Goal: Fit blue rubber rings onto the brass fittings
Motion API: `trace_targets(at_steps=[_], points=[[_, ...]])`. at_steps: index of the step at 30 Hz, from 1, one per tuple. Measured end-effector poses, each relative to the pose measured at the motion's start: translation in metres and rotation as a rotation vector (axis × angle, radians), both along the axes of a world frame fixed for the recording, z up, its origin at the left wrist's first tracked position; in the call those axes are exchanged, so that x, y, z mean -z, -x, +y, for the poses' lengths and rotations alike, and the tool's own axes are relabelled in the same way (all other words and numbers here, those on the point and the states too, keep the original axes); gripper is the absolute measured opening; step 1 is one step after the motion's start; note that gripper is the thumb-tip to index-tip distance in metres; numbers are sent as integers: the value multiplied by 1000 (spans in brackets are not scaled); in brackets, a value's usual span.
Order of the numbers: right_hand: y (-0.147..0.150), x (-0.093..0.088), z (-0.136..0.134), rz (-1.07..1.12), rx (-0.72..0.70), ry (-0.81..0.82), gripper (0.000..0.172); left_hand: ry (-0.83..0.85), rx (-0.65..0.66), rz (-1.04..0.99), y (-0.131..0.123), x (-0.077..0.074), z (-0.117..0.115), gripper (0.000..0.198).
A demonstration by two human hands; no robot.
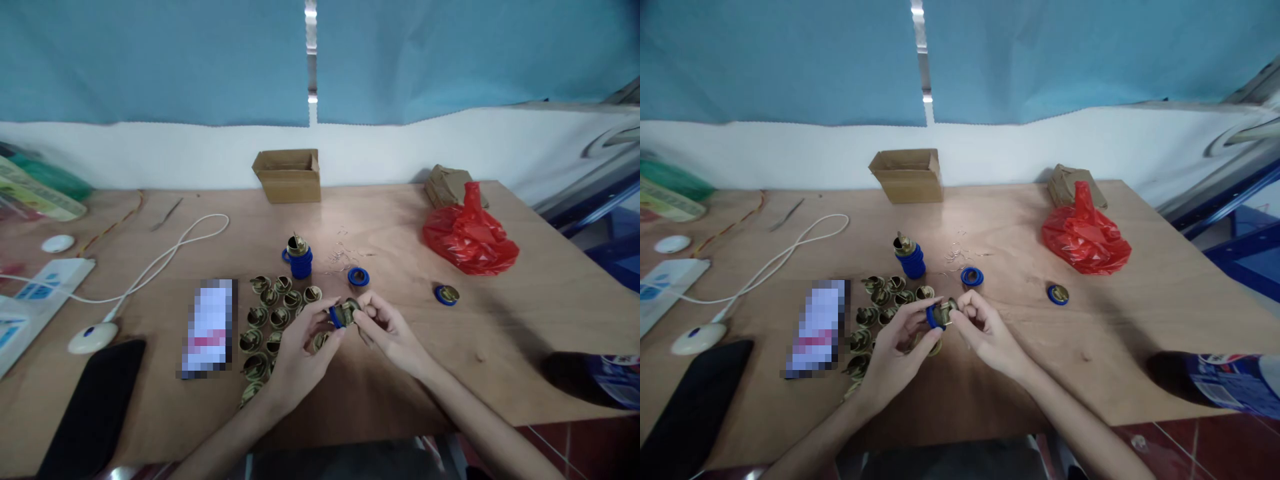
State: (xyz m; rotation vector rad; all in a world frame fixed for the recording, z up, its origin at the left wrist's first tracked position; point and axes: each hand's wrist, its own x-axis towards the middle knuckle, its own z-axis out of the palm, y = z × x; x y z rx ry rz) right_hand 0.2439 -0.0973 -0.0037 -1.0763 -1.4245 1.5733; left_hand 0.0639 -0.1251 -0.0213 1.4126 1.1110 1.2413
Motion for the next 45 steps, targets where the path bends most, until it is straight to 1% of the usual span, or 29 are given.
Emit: trace_targets(at_steps=[2, 5, 8, 10, 12, 14, 16, 18, 20, 22, 24, 26, 28, 32, 35, 38, 39, 41, 43, 45], points=[[-3, -1, 1, -69, 82, -86, 35, -50, -29, 49, 1, 2, 1, 41], [-17, -7, 5, -273, 255, -312, 27, -150, -39, 217, 5, 1, 2, 40], [-36, -17, 7, -533, 357, -497, 21, -212, 0, 433, 9, -5, 2, 40], [-47, -23, 4, -671, 392, -559, 21, -226, 46, 547, 9, -11, 3, 40], [-55, -26, -2, -756, 415, -564, 22, -208, 78, 631, 5, -18, 7, 40], [-59, -25, -10, -798, 434, -525, 23, -182, 96, 682, -3, -25, 18, 41], [-62, -20, -19, -797, 421, -465, 25, -180, 107, 728, -15, -29, 34, 41], [-64, -12, -27, -741, 380, -414, 27, -173, 108, 832, -28, -31, 53, 41], [-66, -3, -35, -673, 364, -387, 27, -137, 113, 995, -41, -31, 72, 36], [-68, 5, -42, -651, 405, -367, 27, -127, 119, 1068, -52, -31, 86, 32], [-70, 14, -49, -661, 449, -354, 28, -139, 127, 1093, -59, -29, 95, 29], [-71, 21, -53, -661, 458, -352, 28, -153, 138, 1117, -63, -25, 101, 25], [-72, 25, -54, -644, 432, -362, 27, -165, 149, 1136, -64, -22, 105, 23], [-69, 22, -48, -635, 365, -385, 23, -186, 155, 1145, -64, -19, 110, 22], [-65, 14, -41, -664, 322, -407, 19, -205, 148, 1127, -60, -23, 105, 27], [-58, 5, -37, -666, 293, -432, 18, -232, 137, 1068, -48, -32, 88, 32], [-54, 3, -36, -659, 288, -440, 18, -238, 131, 1011, -44, -35, 79, 32], [-47, -1, -37, -644, 278, -458, 18, -209, 120, 794, -33, -42, 57, 28], [-37, -5, -39, -627, 250, -474, 17, -77, 153, 599, -24, -46, 33, 28], [-27, -9, -42, -597, 208, -476, 15, 57, 211, 446, -18, -47, 11, 32]])
